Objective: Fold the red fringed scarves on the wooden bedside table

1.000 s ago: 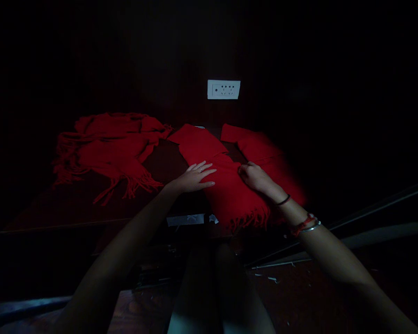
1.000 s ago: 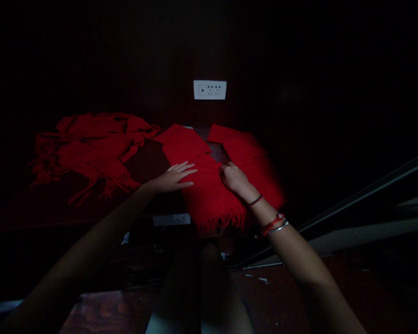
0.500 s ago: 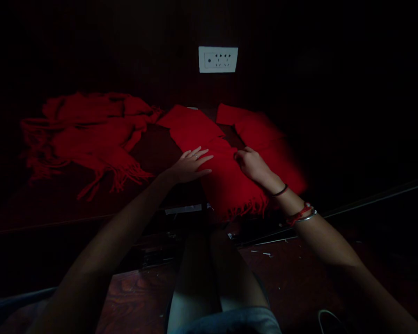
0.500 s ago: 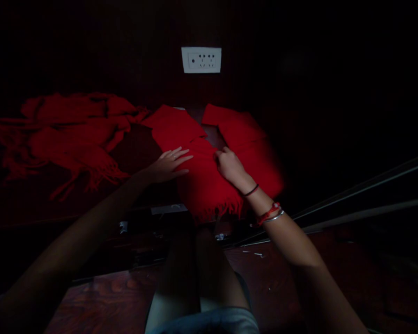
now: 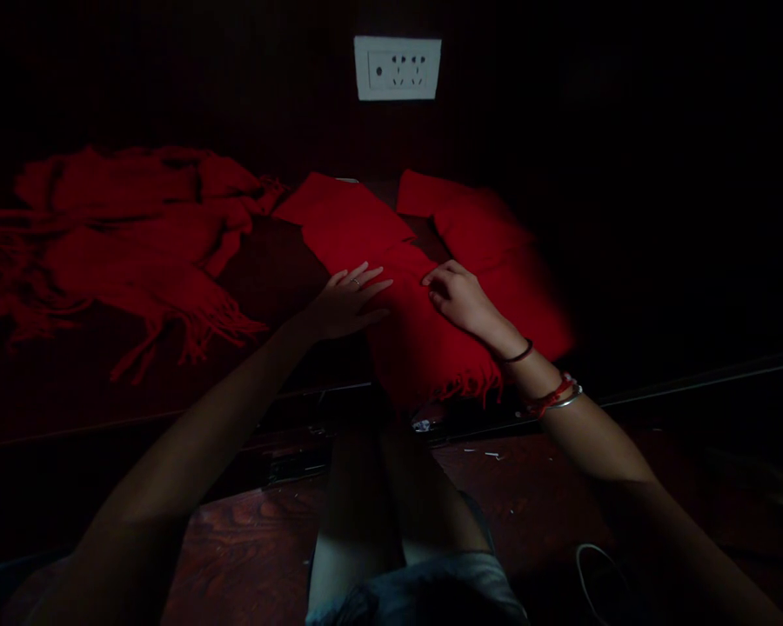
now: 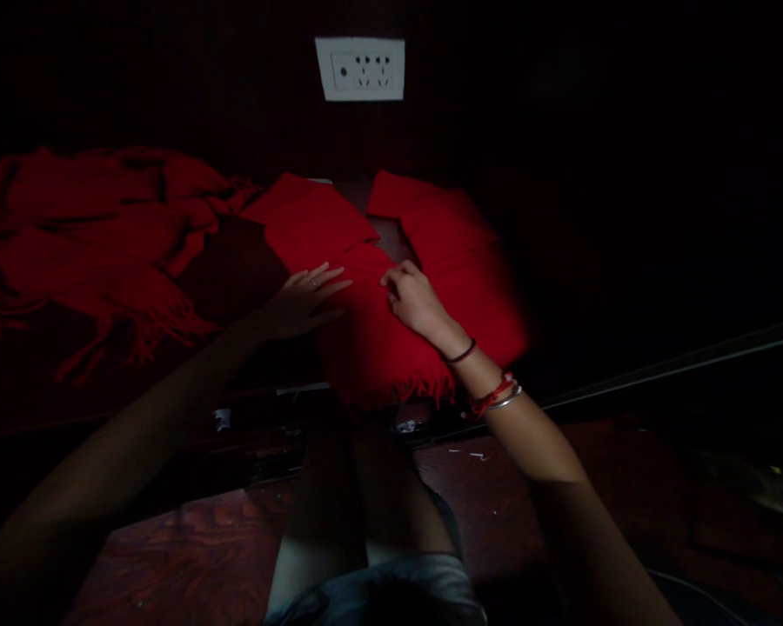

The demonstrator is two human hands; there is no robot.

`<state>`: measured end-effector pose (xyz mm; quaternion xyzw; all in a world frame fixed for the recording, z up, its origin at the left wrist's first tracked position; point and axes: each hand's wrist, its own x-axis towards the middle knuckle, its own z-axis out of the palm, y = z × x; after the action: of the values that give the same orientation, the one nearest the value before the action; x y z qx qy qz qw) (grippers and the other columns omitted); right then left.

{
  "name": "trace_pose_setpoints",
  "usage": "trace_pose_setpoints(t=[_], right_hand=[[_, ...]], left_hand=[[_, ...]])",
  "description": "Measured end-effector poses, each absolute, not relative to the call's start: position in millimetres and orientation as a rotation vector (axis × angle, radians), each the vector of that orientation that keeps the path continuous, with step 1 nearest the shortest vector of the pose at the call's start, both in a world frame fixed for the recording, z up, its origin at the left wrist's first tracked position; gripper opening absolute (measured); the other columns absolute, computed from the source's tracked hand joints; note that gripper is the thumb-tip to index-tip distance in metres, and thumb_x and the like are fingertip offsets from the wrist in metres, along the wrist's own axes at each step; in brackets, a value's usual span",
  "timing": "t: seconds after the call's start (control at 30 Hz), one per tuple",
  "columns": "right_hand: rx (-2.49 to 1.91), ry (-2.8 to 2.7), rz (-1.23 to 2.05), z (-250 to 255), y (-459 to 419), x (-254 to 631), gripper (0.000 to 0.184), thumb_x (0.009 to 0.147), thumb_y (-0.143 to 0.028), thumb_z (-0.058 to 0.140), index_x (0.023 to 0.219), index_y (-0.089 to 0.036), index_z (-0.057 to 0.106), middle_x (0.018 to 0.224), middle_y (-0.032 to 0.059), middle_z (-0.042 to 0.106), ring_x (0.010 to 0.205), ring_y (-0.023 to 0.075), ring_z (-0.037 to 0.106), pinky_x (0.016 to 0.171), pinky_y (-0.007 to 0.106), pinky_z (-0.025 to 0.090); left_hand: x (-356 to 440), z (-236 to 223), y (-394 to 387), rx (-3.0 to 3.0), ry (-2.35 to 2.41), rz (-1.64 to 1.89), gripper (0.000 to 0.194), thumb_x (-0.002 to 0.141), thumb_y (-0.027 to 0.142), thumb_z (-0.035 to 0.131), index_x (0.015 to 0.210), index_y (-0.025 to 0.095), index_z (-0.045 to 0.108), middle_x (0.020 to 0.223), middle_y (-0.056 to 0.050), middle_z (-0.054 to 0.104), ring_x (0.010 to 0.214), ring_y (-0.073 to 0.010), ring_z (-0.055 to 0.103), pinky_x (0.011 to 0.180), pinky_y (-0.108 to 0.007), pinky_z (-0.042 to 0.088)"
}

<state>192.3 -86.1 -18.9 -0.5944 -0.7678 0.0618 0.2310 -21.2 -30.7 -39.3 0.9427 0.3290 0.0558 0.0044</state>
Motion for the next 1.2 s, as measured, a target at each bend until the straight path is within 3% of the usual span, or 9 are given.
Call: trace_pose_setpoints(t=[0.47,0.7,0.83,1.07,1.2], right_hand=[[-1.51,-2.002,0.243,-12.1,-79.3,197.3,0.025,0.069,-0.01,0.043,0.09,-0.013,0.057,0.089,0.0043,0.053,0.082,0.014,0.048,0.075,0.027,0.037],[-1.608,-2.172,0.117,-9.6,-91.3,208.6,0.028,0.075,-0.011,0.038,0.092,-0.015,0.06,0.096,0.0084,0.052,0.089,0.0168,0.048,0.08,0.029,0.037],[-1.649,-2.193,0.049,-15.0,-111.4,205.7,0.032,0.079,-0.017,0.039,0.106,-0.015,0.054,0.111,0.0115,0.044,0.101,0.02,0.043,0.086,0.032,0.035],[-1.758,-2.053,0.391,-5.9,-110.7,214.0,0.04,0.066,-0.01,0.053,0.106,-0.015,0.053,0.104,0.0087,0.052,0.091,0.0177,0.05,0.082,0.032,0.039],[-1.604,-1.852,0.701,3.1,-115.5,218.5,0.041,0.069,-0.017,0.053,0.11,-0.016,0.048,0.11,0.0067,0.052,0.096,0.0161,0.05,0.083,0.032,0.041]], left_hand=[[-22.3,-40.3,-29.1,2.943,1.032,0.215,0.055,0.082,0.054,0.026,0.128,0.025,0.027,0.137,-0.005,0.022,0.125,-0.0243,0.013,0.098,-0.043,0.015],[-23.3,-42.5,-30.1,2.988,1.017,0.235,0.056,0.082,0.054,0.025,0.129,0.024,0.026,0.137,-0.005,0.021,0.126,-0.0244,0.012,0.099,-0.042,0.013],[-24.4,-42.1,-31.3,2.979,1.007,0.238,0.057,0.082,0.055,0.024,0.13,0.023,0.025,0.137,-0.006,0.02,0.126,-0.025,0.011,0.099,-0.043,0.013],[-17.2,-33.8,-47.0,2.989,0.768,0.225,0.051,0.084,0.05,0.025,0.129,0.025,0.026,0.139,-0.003,0.014,0.126,-0.0239,0.009,0.1,-0.042,0.012],[-13.6,-35.6,-52.4,2.992,0.684,0.163,0.051,0.084,0.049,0.027,0.13,0.027,0.023,0.138,-0.003,0.019,0.126,-0.0219,0.015,0.099,-0.04,0.015]])
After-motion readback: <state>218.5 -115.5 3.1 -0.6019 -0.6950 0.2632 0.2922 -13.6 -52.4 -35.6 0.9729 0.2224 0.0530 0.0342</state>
